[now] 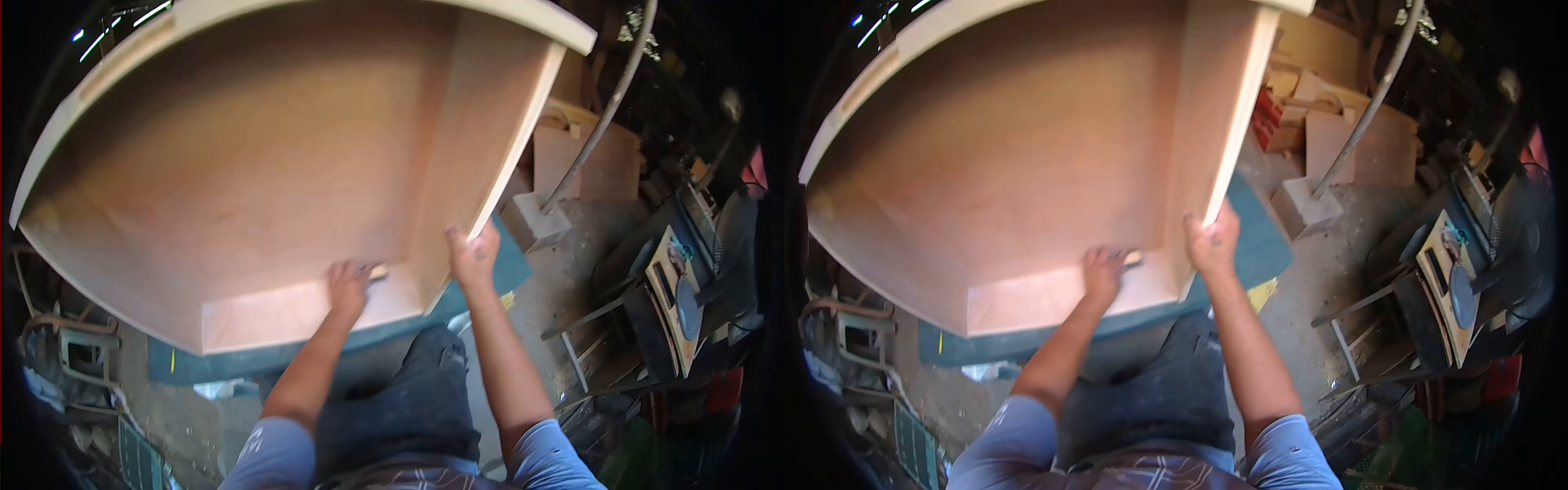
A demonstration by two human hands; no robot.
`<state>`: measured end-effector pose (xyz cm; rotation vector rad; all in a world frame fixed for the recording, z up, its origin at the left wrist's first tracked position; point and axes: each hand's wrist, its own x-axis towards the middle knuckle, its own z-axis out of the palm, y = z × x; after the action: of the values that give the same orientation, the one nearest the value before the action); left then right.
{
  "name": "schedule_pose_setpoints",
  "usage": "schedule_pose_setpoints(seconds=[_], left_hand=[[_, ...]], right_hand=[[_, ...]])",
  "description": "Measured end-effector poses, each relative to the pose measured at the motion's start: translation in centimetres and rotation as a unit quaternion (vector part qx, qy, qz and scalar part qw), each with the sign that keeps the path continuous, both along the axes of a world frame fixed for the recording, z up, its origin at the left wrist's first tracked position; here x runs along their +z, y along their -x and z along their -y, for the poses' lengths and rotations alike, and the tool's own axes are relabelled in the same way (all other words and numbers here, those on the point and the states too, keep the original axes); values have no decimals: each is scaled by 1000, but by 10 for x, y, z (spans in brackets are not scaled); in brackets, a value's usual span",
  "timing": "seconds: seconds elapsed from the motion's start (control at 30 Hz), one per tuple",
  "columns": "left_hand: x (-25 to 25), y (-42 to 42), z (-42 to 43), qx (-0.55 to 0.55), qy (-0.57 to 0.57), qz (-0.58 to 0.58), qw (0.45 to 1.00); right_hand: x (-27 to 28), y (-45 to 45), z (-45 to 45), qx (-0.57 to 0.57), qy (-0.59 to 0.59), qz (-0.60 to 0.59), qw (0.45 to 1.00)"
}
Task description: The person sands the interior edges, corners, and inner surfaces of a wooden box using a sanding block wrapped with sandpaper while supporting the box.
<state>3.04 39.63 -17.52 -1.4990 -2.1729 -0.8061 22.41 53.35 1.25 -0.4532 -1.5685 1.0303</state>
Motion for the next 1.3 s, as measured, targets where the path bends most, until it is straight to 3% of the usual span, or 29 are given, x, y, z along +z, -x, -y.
schedule_pose_setpoints(seconds=[0.1,0.13,0.3,0.37,0.4,0.47,0.6,0.67,0.77,0.87,0.93,1.03,1.1,1.17,1.23,1.3], left_hand=[[6,-1,-6,-52,10,66,996],[2,15,4,-44,3,29,999],[17,101,146,17,-58,-23,998],[26,103,168,52,-25,-11,998],[26,104,174,83,-7,-3,997],[7,77,143,37,-46,19,998],[7,-39,25,-56,-6,64,996],[21,-58,2,-77,46,117,989],[21,-25,45,-85,40,80,992],[17,55,141,-66,-39,5,997],[29,75,185,27,11,78,997],[11,38,147,5,-34,44,998],[16,-32,84,-18,28,19,999],[23,-68,39,-59,29,72,995],[23,-54,48,-100,40,91,990],[28,-17,104,-52,59,48,996]], right_hand=[[-34,-1,7,15,59,32,998],[-48,-1,9,13,60,50,997],[-190,2,24,-29,131,136,982],[-222,6,32,-67,171,151,971],[-225,7,36,-60,178,159,969],[-218,12,38,-68,158,79,982],[-221,-1,34,-70,129,162,976],[-225,-2,28,-57,120,159,978],[-231,-3,28,-54,119,144,981],[-226,-3,34,-60,106,134,984],[-227,-4,32,-42,128,168,977],[-221,0,32,-44,135,141,980],[-226,0,28,-43,122,144,981],[-228,-4,22,-39,107,150,982],[-229,-10,17,-6,122,184,975],[-233,-7,17,4,136,171,976]])
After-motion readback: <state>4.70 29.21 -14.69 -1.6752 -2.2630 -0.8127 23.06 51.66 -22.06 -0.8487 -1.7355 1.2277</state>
